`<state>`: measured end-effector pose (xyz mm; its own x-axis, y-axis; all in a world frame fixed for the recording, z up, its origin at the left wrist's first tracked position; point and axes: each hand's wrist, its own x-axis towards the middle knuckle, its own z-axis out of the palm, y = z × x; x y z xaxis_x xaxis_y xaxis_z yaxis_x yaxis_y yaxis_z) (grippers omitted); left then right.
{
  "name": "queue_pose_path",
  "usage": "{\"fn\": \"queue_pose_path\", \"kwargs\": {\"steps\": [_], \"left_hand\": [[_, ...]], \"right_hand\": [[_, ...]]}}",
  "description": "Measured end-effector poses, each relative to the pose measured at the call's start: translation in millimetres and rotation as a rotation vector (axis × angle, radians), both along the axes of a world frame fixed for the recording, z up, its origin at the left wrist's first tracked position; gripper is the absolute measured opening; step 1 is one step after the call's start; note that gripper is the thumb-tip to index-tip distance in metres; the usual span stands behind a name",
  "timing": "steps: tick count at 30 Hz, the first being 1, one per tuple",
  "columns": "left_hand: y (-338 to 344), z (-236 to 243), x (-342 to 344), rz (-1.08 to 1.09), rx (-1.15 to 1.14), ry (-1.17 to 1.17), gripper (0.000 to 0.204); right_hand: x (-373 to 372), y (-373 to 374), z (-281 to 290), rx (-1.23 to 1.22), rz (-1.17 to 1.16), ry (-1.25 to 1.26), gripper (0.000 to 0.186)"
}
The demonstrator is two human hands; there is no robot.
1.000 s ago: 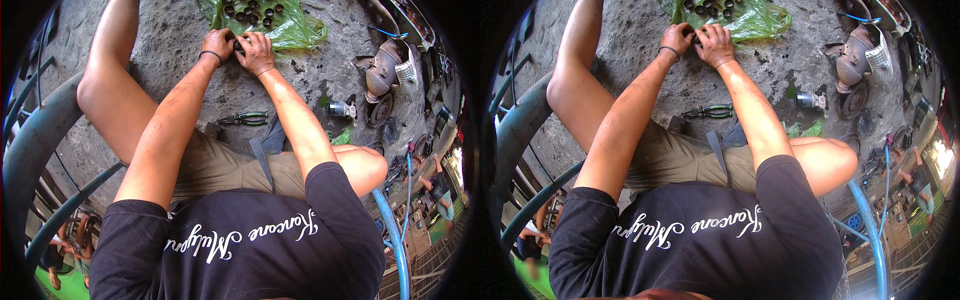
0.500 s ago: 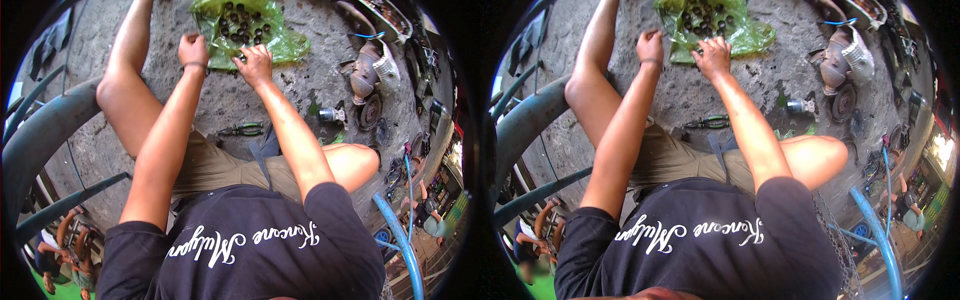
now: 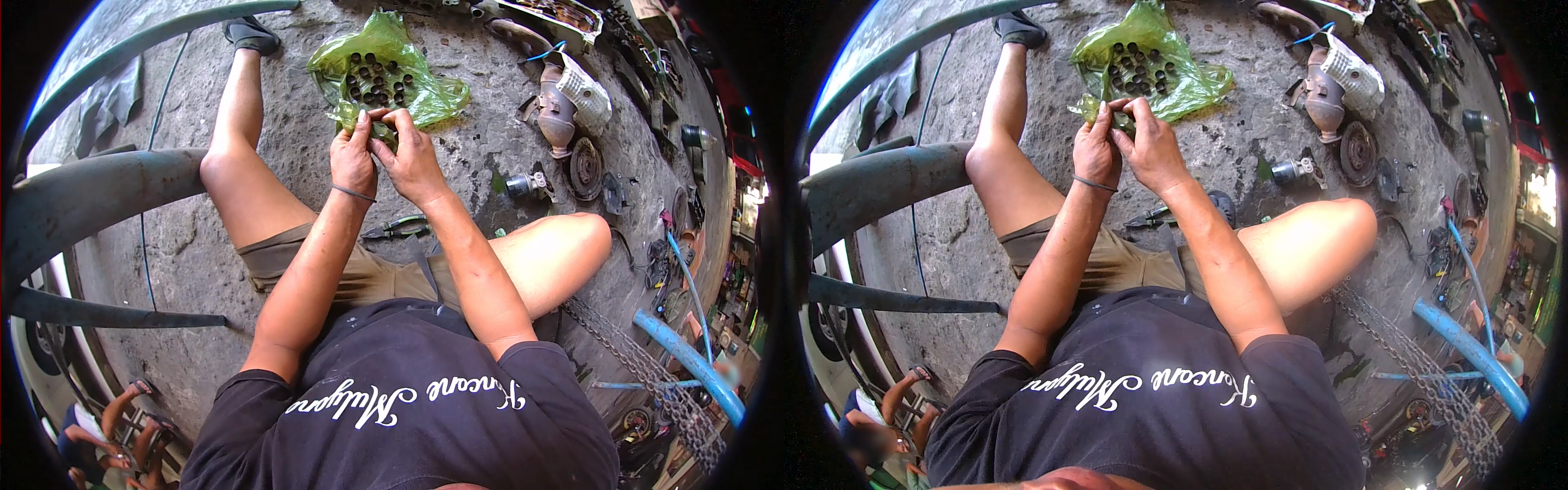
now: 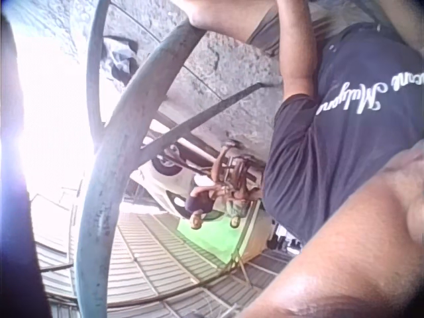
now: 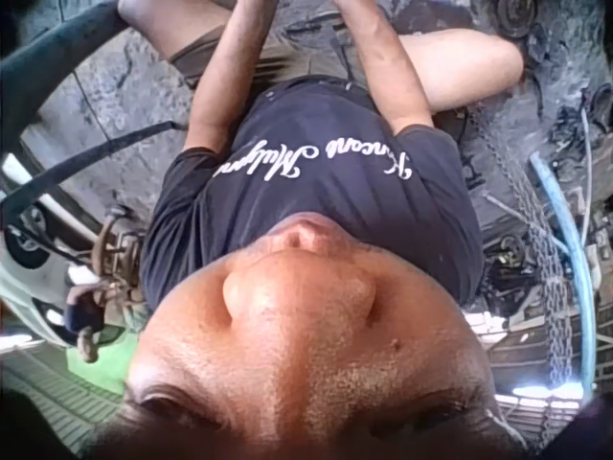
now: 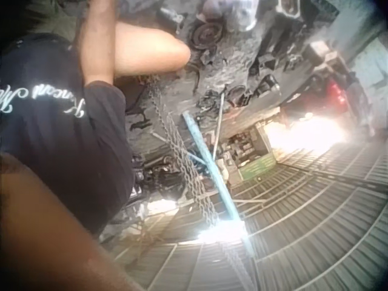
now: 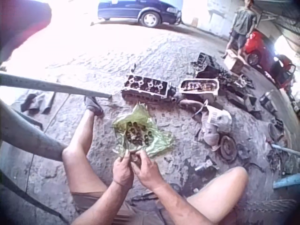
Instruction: Organizing and cleaning small engine components such as lifters or shims from a cylinder head.
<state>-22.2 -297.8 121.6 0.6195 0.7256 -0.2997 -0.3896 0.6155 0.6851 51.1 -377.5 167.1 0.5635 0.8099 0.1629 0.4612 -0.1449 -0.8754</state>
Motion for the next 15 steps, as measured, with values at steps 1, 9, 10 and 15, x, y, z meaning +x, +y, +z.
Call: {"fn": "queue_pose_path", "kwargs": {"steps": [1, 9, 10, 15], "left_hand": [[-1, 4, -1, -0.019, 0.019, -0.015, 0.032], [-1, 30, -21, -0.144, -0.036, -0.188, 0.032], [-2, 31, -20, -0.149, -0.036, -0.192, 0.032], [0, 52, -25, -0.151, 0.103, 0.174, 0.037]], "right_hand": [[-5, -1, 0, 0.038, -0.024, 0.143, 0.03], [3, -25, 28, -0.081, 0.038, 1.221, 0.027], [3, -27, 30, -0.114, 0.081, 1.355, 0.026], [-14, -20, 22, 0.191, -0.096, -0.478, 0.034]]}}
